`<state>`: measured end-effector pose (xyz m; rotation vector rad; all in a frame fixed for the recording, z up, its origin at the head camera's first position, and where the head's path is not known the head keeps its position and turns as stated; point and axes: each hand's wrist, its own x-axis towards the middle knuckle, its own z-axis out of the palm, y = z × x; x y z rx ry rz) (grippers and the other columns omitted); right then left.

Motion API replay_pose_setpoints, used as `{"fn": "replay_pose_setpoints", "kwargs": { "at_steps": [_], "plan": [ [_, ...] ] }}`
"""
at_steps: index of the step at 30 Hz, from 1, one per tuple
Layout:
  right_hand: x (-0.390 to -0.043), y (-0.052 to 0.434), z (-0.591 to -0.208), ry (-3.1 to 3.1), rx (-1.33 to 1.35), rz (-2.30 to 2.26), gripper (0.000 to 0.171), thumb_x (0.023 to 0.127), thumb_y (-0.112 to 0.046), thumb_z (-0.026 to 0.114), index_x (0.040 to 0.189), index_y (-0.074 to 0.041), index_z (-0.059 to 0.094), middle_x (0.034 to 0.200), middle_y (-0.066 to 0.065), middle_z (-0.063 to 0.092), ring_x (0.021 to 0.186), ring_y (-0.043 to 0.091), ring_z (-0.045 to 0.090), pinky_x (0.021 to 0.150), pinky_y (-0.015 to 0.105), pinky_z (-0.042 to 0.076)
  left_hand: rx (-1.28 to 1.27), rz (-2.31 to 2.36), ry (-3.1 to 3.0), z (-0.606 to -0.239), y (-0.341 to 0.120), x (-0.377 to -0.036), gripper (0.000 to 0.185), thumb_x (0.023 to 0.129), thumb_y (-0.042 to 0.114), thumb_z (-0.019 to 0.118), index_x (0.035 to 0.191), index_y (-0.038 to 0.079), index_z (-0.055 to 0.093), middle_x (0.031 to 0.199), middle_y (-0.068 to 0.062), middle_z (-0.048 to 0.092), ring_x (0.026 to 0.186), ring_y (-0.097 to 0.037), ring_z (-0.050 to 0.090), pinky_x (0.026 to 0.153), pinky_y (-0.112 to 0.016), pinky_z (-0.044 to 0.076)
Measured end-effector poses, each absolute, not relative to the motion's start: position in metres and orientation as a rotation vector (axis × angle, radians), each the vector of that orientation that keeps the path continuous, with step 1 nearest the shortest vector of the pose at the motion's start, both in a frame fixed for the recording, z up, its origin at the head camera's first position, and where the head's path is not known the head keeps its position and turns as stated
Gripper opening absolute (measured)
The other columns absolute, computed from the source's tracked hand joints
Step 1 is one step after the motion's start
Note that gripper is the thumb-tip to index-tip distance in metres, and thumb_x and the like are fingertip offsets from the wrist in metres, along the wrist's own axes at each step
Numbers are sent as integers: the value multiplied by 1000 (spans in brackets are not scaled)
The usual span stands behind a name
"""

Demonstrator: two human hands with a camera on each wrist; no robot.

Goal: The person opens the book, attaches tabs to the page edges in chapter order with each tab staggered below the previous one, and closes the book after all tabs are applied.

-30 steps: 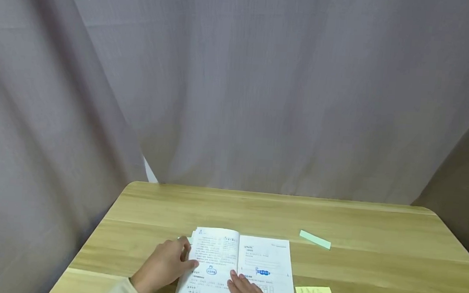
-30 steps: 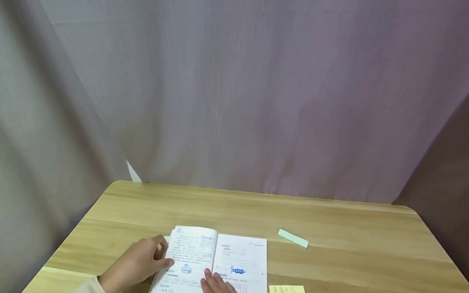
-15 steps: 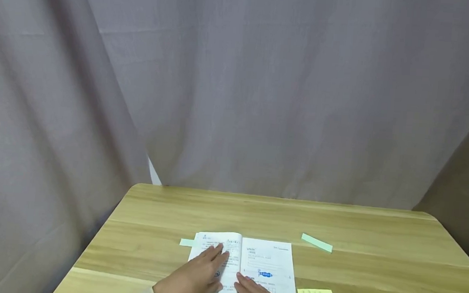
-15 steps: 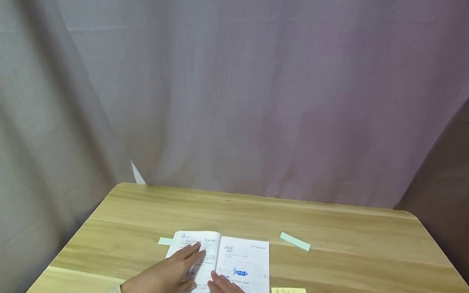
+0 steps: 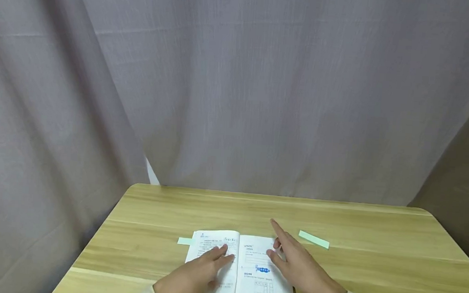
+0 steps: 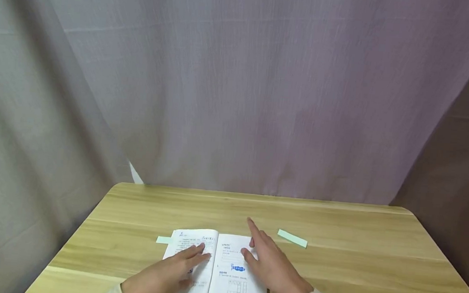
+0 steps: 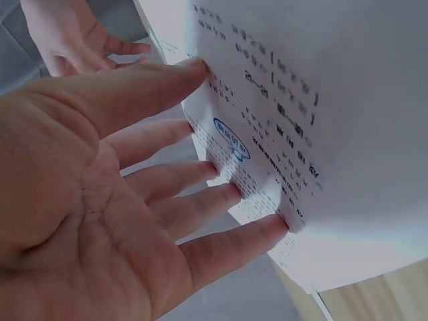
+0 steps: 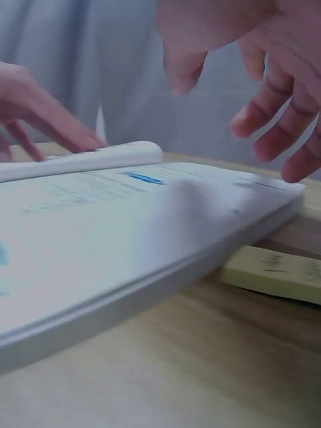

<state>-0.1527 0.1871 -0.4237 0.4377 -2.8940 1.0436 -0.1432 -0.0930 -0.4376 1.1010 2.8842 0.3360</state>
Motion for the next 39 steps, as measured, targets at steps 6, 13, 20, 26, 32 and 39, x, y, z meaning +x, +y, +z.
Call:
{"fn": "replay_pose_setpoints", "kwargs": {
  "at_steps": [6,13,20,26,32,39],
  "plan": [
    [-160,194,-439,-2989,369,903,88,91,-27,85,164,-8,37,140,13,62,129,33,58,104,56,53,1029,356,2812,-444,-92,-144,62,92,9,80,150,15,59,157,-14,54,145,-31,52,113,-42,49],
    [-170,200,-442,-3058,423,855,93,94,-29,82,165,-3,29,154,28,51,141,52,47,109,68,44,1003,368,2808,-440,-91,-147,64,93,8,78,152,14,56,160,-12,50,147,-30,50,113,-42,50],
    [-174,201,-438,-3016,412,872,92,96,-29,79,167,-6,25,154,27,51,142,54,46,109,68,44,992,400,2792,-440,-95,-150,64,93,8,78,153,14,56,161,-13,49,147,-30,49,113,-42,49],
    [-158,204,-440,-2959,419,837,91,100,-27,76,169,-9,19,152,25,54,137,45,53,103,60,53,916,435,2697,-450,-95,-141,63,95,14,78,154,18,56,164,-7,47,150,-28,45,117,-42,46],
    [-173,206,-428,-2947,468,798,88,99,-25,76,167,-2,24,148,24,57,138,50,51,107,64,48,1039,381,2825,-434,-92,-146,64,93,7,76,154,12,55,161,-14,48,147,-31,49,113,-41,49],
    [-167,209,-439,-3051,488,691,65,99,-25,76,149,9,52,137,19,60,132,44,53,111,65,42,1024,352,2787,-431,-85,-141,61,99,13,73,156,12,52,163,-14,46,150,-31,46,114,-43,48]
  ]
}}
